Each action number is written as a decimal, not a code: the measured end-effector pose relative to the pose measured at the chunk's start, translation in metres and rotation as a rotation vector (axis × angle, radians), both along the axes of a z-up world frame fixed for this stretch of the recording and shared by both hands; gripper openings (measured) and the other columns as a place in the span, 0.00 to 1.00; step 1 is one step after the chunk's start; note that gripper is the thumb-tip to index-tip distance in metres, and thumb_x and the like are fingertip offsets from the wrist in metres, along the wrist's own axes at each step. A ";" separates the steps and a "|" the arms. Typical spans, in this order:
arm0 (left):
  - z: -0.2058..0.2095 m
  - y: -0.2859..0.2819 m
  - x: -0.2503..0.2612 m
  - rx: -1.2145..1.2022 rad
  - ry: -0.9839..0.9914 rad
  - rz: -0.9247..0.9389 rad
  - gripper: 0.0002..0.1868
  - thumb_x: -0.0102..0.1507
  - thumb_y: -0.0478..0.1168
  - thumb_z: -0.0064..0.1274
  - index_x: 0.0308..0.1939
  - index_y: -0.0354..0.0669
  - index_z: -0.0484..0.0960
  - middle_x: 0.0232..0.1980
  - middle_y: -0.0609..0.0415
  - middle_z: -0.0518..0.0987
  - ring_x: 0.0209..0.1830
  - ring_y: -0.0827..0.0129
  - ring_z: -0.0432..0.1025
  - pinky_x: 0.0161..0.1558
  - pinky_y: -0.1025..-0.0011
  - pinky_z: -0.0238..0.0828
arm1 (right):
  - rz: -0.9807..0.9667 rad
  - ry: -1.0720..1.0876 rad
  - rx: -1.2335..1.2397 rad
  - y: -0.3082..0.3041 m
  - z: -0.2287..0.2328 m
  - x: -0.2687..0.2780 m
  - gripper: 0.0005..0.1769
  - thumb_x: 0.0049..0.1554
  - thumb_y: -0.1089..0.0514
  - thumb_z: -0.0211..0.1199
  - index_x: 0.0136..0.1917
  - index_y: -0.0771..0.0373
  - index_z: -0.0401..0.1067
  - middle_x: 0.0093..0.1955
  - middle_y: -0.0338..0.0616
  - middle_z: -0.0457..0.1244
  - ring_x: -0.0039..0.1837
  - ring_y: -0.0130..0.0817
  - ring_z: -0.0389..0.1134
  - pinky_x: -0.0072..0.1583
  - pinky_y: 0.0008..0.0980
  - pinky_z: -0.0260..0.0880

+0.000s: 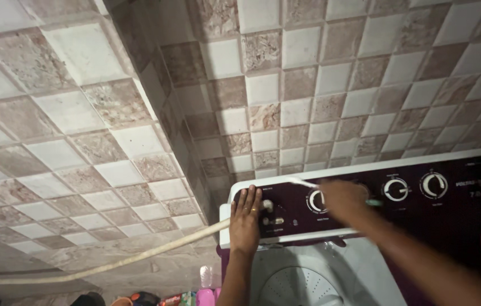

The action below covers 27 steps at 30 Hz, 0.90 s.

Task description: The person cleans the top control panel of a top-loading washing machine using a toothbrush and a scrubbing pad. They pour water from a cup into the machine's drum and scrub the control panel and water inlet area.

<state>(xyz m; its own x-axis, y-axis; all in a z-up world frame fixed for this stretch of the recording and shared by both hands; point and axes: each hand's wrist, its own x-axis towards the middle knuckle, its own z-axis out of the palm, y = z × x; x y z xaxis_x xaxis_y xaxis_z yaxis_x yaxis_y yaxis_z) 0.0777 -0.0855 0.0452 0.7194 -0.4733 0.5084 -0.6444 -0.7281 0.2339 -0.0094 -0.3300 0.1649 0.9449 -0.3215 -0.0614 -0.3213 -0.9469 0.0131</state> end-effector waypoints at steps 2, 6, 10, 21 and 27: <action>0.000 0.001 0.000 -0.027 0.028 -0.034 0.40 0.61 0.29 0.48 0.79 0.52 0.59 0.83 0.57 0.55 0.82 0.60 0.48 0.77 0.50 0.42 | -0.062 0.002 0.026 -0.019 0.012 -0.017 0.15 0.62 0.49 0.51 0.55 0.50 0.75 0.50 0.49 0.71 0.54 0.49 0.75 0.53 0.54 0.74; 0.001 -0.009 -0.001 -0.095 0.116 -0.046 0.42 0.57 0.34 0.52 0.76 0.50 0.58 0.81 0.55 0.54 0.81 0.57 0.46 0.75 0.45 0.40 | -0.055 -0.058 0.035 0.005 0.001 -0.022 0.16 0.62 0.54 0.49 0.56 0.46 0.76 0.51 0.48 0.72 0.55 0.50 0.74 0.55 0.56 0.73; 0.005 0.006 -0.009 0.030 0.031 0.025 0.43 0.60 0.31 0.50 0.80 0.54 0.56 0.83 0.56 0.55 0.83 0.60 0.48 0.76 0.47 0.44 | 0.013 -0.039 0.137 0.044 -0.038 -0.009 0.16 0.63 0.56 0.47 0.57 0.58 0.74 0.49 0.55 0.72 0.53 0.54 0.75 0.53 0.54 0.75; -0.016 0.024 -0.056 -0.187 0.257 0.422 0.46 0.61 0.60 0.56 0.78 0.61 0.51 0.79 0.47 0.54 0.81 0.50 0.43 0.69 0.30 0.40 | -0.348 0.140 0.916 0.068 -0.132 0.010 0.19 0.63 0.60 0.50 0.66 0.60 0.69 0.35 0.52 0.66 0.31 0.38 0.66 0.32 0.38 0.66; 0.024 0.033 -0.041 -0.002 0.243 0.270 0.55 0.54 0.57 0.65 0.79 0.63 0.49 0.79 0.53 0.55 0.81 0.57 0.43 0.69 0.24 0.27 | -0.491 -0.042 1.137 0.089 -0.187 0.016 0.19 0.67 0.54 0.47 0.56 0.68 0.74 0.37 0.54 0.65 0.33 0.38 0.65 0.32 0.38 0.63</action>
